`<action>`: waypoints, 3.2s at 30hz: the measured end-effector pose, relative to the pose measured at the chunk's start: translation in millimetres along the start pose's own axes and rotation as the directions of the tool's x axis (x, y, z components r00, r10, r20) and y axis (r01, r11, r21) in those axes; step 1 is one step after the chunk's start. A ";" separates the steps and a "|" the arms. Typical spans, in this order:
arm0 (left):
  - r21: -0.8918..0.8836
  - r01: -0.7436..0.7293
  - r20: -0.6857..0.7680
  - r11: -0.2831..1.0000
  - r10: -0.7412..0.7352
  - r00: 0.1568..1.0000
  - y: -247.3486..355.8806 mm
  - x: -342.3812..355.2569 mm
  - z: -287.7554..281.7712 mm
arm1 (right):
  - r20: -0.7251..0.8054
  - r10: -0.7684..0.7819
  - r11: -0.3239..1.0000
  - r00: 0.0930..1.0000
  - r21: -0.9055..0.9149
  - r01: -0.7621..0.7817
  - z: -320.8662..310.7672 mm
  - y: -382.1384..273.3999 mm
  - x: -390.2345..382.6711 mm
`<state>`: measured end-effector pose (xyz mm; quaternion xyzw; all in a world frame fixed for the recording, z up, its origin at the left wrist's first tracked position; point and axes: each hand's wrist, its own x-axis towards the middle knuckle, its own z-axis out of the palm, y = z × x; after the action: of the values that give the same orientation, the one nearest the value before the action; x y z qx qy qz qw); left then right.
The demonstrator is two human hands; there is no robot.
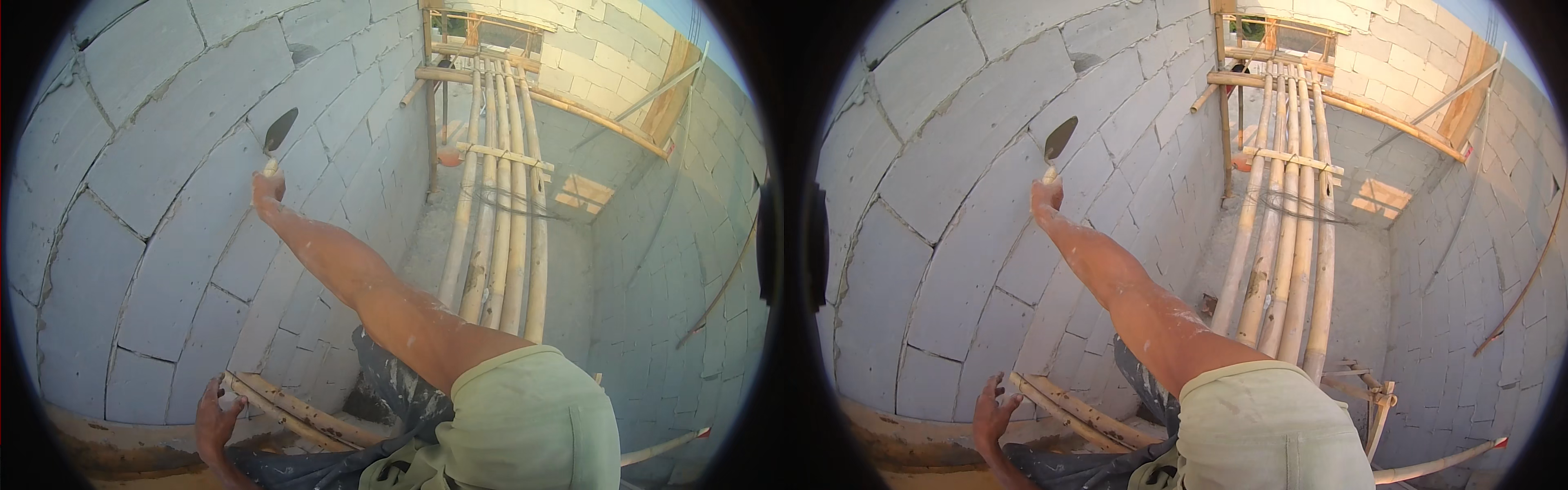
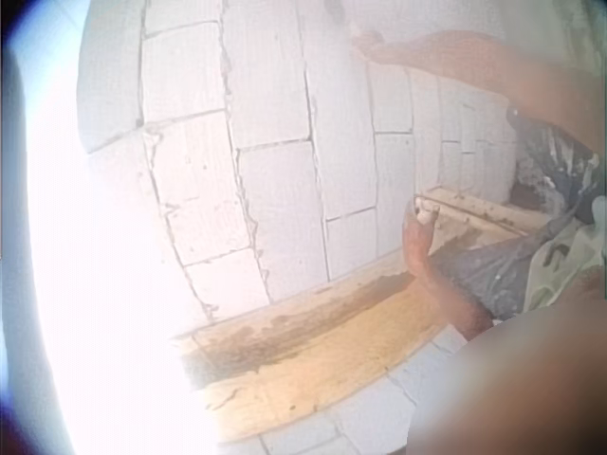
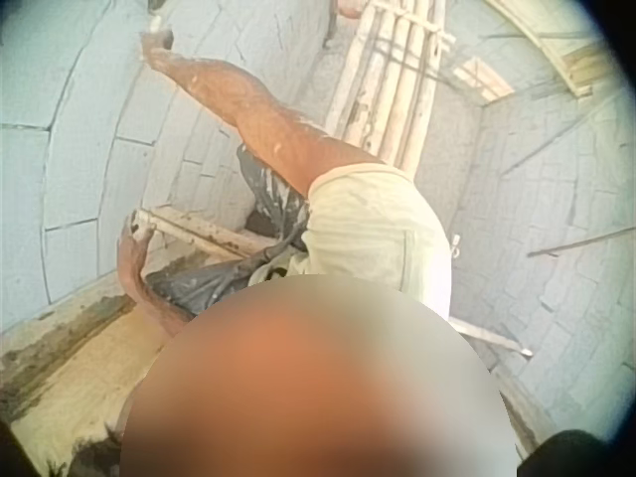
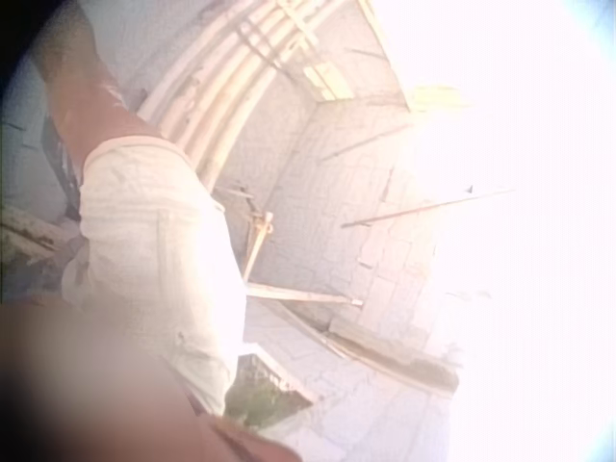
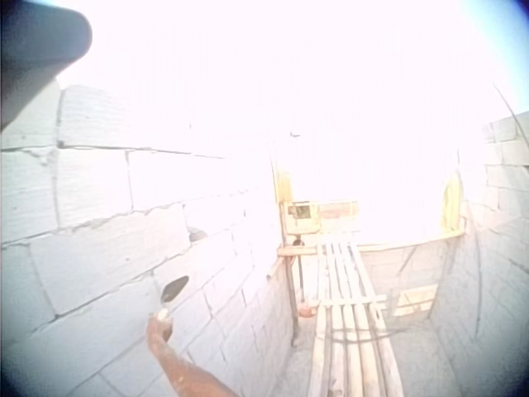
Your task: The person applies cement mixture to a corner and gaps between building blocks on a wall under construction using a trowel, taking mixture from a small bucket and smoothing it into place.
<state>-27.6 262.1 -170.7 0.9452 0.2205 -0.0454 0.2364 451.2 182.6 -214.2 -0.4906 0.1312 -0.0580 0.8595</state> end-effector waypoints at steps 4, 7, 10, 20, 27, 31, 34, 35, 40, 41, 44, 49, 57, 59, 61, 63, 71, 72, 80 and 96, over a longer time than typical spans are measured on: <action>0.023 -0.064 -0.145 0.998 0.067 0.987 -8.6 9.6 -16.5 | -0.070 -0.050 0.860 0.996 -0.510 0.007 -56.4 38.6 27.8; 0.120 -0.032 -0.341 0.992 0.072 0.937 -13.1 18.8 -41.8 | -0.120 0.110 0.791 0.987 -0.590 -0.160 -89.7 52.2 44.0; 0.104 0.003 -0.689 0.995 0.070 0.722 -20.6 35.7 -75.0 | -0.056 0.302 0.731 0.952 -0.627 -0.269 -112.1 51.5 53.9; 0.243 0.369 -0.967 0.897 0.255 0.016 -69.2 132.6 -219.7 | 0.252 0.567 -0.117 0.784 -0.918 0.380 -155.4 42.8 47.8; 0.316 0.568 -0.948 0.760 0.270 0.165 -74.1 127.1 -199.4 | 0.114 0.599 -0.104 0.793 -0.970 0.218 -152.2 64.1 54.3; 0.527 0.440 -0.850 0.728 0.439 0.291 -74.7 98.4 -190.8 | 0.122 0.636 -0.185 0.762 -0.935 0.304 -154.9 67.3 54.7; 0.557 0.467 -0.827 0.686 0.407 0.389 -70.6 79.9 -189.2 | 0.146 0.647 -0.235 0.748 -0.896 0.378 -154.9 68.4 52.9; 0.575 0.487 -0.814 0.657 0.400 0.422 -69.0 76.4 -188.8 | 0.142 0.653 -0.240 0.744 -0.893 0.381 -153.9 68.8 52.6; 0.561 0.525 -0.824 0.640 0.366 0.433 -69.0 71.0 -185.8 | 0.125 0.683 -0.263 0.719 -0.877 0.402 -148.2 63.5 56.0; 0.564 0.479 -0.821 0.673 0.395 0.412 -70.7 73.4 -185.0 | 0.141 0.699 -0.237 0.701 -0.879 0.413 -147.7 60.8 56.8; 0.555 0.488 -0.831 0.673 0.423 0.361 -80.4 83.1 -179.5 | 0.118 0.656 -0.281 0.745 -0.878 0.387 -151.1 51.9 57.8; 0.445 0.552 -0.896 0.705 0.354 0.269 -107.6 87.2 -169.6 | 0.240 0.618 -0.146 0.749 -0.900 0.410 -166.9 34.7 60.4; 0.527 0.509 -0.846 0.681 0.481 0.231 -134.0 92.5 -168.8 | 0.259 0.656 -0.176 0.709 -0.861 0.478 -178.0 21.2 70.4; 0.517 0.543 -0.852 0.662 0.462 0.249 -137.7 94.9 -170.2 | 0.223 0.666 -0.192 0.712 -0.871 0.452 -180.6 17.4 69.7; 0.517 0.554 -0.852 0.652 0.453 0.262 -141.2 96.8 -171.3 | 0.221 0.609 -0.118 0.762 -0.924 0.362 -185.0 13.2 68.3; 0.518 0.560 -0.852 0.646 0.447 0.273 -144.4 98.0 -172.2 | 0.240 0.578 -0.114 0.780 -0.923 0.368 -190.8 9.5 67.5; 0.508 0.613 -0.857 0.605 0.430 0.285 -145.9 99.4 -172.4 | 0.270 0.564 0.054 0.780 -0.955 0.292 -213.0 5.7 78.8; 0.517 0.580 -0.851 0.629 0.449 0.273 -145.7 99.7 -172.3 | 0.259 0.560 -0.006 0.787 -0.948 0.317 -214.2 6.3 80.1; 0.472 0.609 -0.879 0.638 0.390 0.273 -141.7 99.7 -170.9 | 0.238 0.577 -0.202 0.782 -0.886 0.418 -208.1 3.0 78.9; 0.481 0.544 -0.877 0.688 0.390 0.281 -137.4 99.7 -169.7 | 0.299 0.584 -0.017 0.754 -0.925 0.380 -210.1 5.5 74.7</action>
<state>-1.4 489.5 -98.3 0.7674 0.3293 0.4333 -0.3389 463.3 -5.7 -333.3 -0.9183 -0.1303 0.2958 0.2288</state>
